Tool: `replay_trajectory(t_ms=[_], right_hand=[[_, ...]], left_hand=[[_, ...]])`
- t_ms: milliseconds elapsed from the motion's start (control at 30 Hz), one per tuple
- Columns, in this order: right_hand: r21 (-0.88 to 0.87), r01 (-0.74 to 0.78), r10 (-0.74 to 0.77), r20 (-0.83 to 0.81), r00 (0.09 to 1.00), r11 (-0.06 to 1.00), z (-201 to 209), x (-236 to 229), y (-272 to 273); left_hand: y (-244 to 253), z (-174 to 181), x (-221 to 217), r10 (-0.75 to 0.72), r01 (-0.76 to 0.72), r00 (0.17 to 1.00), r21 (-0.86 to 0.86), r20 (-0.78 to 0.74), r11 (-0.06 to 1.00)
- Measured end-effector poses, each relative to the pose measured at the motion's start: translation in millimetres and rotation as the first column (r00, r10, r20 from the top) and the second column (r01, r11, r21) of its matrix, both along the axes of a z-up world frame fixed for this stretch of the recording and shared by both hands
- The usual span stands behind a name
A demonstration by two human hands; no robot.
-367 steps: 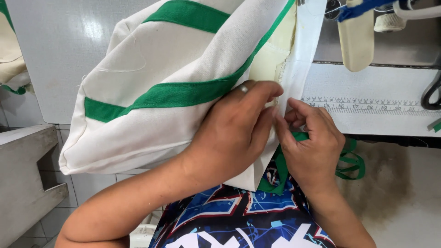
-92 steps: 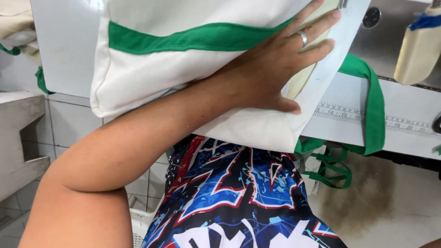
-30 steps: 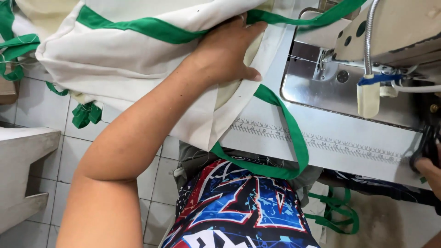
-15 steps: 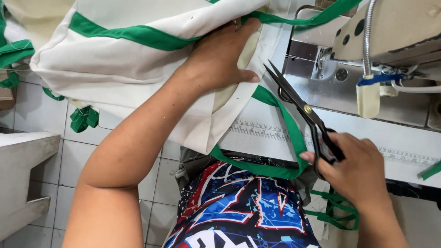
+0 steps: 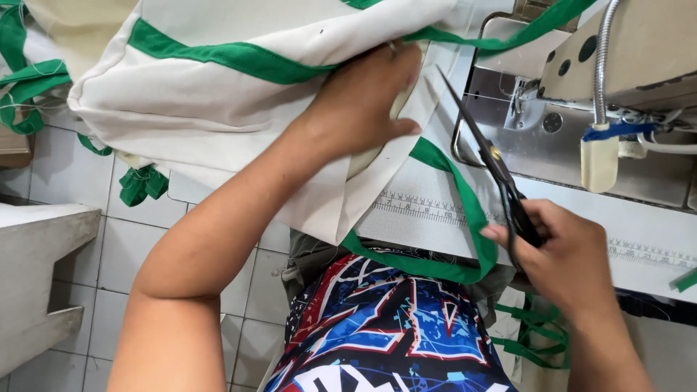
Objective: Trimming excess threads and fabric from a canvas tote bag using scissors at a sewing station
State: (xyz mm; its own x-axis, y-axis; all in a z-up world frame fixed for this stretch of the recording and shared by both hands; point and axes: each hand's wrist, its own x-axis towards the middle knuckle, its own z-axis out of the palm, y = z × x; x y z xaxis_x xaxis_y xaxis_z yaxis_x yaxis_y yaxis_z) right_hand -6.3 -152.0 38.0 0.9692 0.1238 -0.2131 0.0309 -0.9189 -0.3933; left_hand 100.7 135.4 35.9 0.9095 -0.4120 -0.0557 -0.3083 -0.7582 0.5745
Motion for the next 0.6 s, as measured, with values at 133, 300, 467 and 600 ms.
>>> replay_trajectory(t_ms=[133, 300, 467, 600], right_hand=[[0.491, 0.279, -0.082, -0.384, 0.920, 0.825, -2, -15, -40], [0.902, 0.396, 0.433, -0.430, 0.792, 0.172, -24, -35, -31], [0.739, 0.669, 0.573, -0.515, 0.638, -0.080, -42, -42, -8], [0.731, 0.676, 0.519, -0.543, 0.660, -0.094, -50, -38, 14]], left_hand=[[-24, 9, -22, -0.134, 0.109, 0.990, 0.335, 0.052, 0.936], [-41, -18, -39, -0.117, -0.013, 0.953, 0.424, 0.280, 0.906], [-11, -9, -35, 0.110, -0.069, 0.966, -0.177, 0.236, 0.982], [-5, -4, -46, 0.213, -0.078, 0.916, -0.370, 0.340, 0.926]])
